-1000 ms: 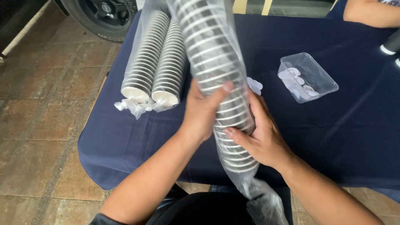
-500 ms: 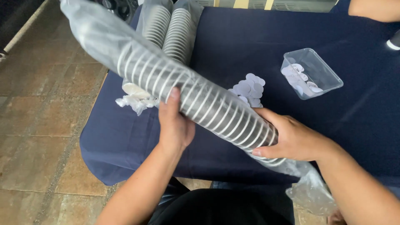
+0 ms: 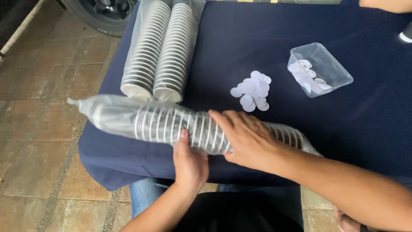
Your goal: Applying small circular labels or stickers to the sides of black paper coffee cups.
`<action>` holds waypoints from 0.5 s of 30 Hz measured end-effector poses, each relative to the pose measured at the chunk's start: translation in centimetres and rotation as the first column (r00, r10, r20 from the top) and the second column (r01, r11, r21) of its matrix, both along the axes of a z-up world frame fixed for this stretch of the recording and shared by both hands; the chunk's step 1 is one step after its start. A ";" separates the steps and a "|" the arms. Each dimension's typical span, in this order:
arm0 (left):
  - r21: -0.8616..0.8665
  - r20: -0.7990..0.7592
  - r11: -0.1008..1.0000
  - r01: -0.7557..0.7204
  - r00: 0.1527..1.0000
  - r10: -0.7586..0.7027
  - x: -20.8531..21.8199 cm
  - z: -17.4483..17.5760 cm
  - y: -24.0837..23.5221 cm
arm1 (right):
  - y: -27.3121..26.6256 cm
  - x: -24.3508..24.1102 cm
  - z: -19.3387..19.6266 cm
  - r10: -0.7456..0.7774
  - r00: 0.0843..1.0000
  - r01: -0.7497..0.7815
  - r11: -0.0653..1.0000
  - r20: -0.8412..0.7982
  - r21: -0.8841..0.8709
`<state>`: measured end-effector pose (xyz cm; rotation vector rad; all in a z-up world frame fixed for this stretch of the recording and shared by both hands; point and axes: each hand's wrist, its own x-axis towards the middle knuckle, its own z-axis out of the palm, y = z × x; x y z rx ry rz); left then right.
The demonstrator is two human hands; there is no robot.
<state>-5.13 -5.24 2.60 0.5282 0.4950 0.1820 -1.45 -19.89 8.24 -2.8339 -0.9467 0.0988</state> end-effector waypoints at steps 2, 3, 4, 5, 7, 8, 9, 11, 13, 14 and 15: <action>0.016 -0.041 0.995 0.096 0.995 -0.095 -1.1 0.3 1.9 | 0.5 0.1 -1.5 0.028 0.999 -0.026 0.999 0.037 -0.039; 0.027 -0.082 0.982 0.189 0.979 -0.187 -1.6 0.4 2.8 | 0.7 0.1 -2.3 0.060 0.996 -0.054 0.995 0.073 -0.081; 0.027 -0.084 0.981 0.192 0.978 -0.190 -1.9 -0.8 4.1 | 0.6 0.3 -2.5 0.057 0.996 -0.051 0.995 0.071 -0.081; 0.105 -0.159 0.929 0.356 0.928 -0.338 -2.3 -2.0 5.3 | 0.6 0.5 -2.6 0.073 0.995 -0.067 0.994 0.070 -0.083; 0.167 -0.245 0.842 0.513 0.849 -0.469 -3.3 -2.1 7.4 | 0.5 1.0 -3.0 0.088 0.994 -0.082 0.993 0.067 -0.085; 0.402 -0.349 0.605 0.688 0.725 -0.593 -4.0 -1.0 8.2 | 0.5 1.2 -3.2 0.110 0.987 -0.099 0.991 0.116 -0.092; 0.566 -0.484 0.277 0.776 0.585 -0.651 -4.7 0.1 9.1 | 0.5 1.4 -3.5 0.132 0.978 -0.116 0.988 0.165 -0.100; 0.975 -0.185 -0.002 0.222 0.807 -0.560 -4.5 0.6 10.2 | 1.0 1.5 -3.1 0.132 0.984 -0.121 0.988 0.121 -0.098; 0.839 0.197 -0.318 -0.441 0.792 -0.578 -3.3 1.3 11.7 | 1.4 1.4 -3.0 0.142 0.986 -0.134 0.986 0.082 -0.094; 0.615 0.139 -0.608 -0.503 0.827 -0.544 -2.2 1.7 12.6 | 1.5 1.4 -3.0 0.168 0.980 -0.163 0.985 0.108 -0.049; 0.305 0.100 -0.813 -0.496 0.866 -0.490 -1.0 2.1 13.5 | 1.6 1.3 -3.1 0.192 0.972 -0.193 0.981 0.135 -0.004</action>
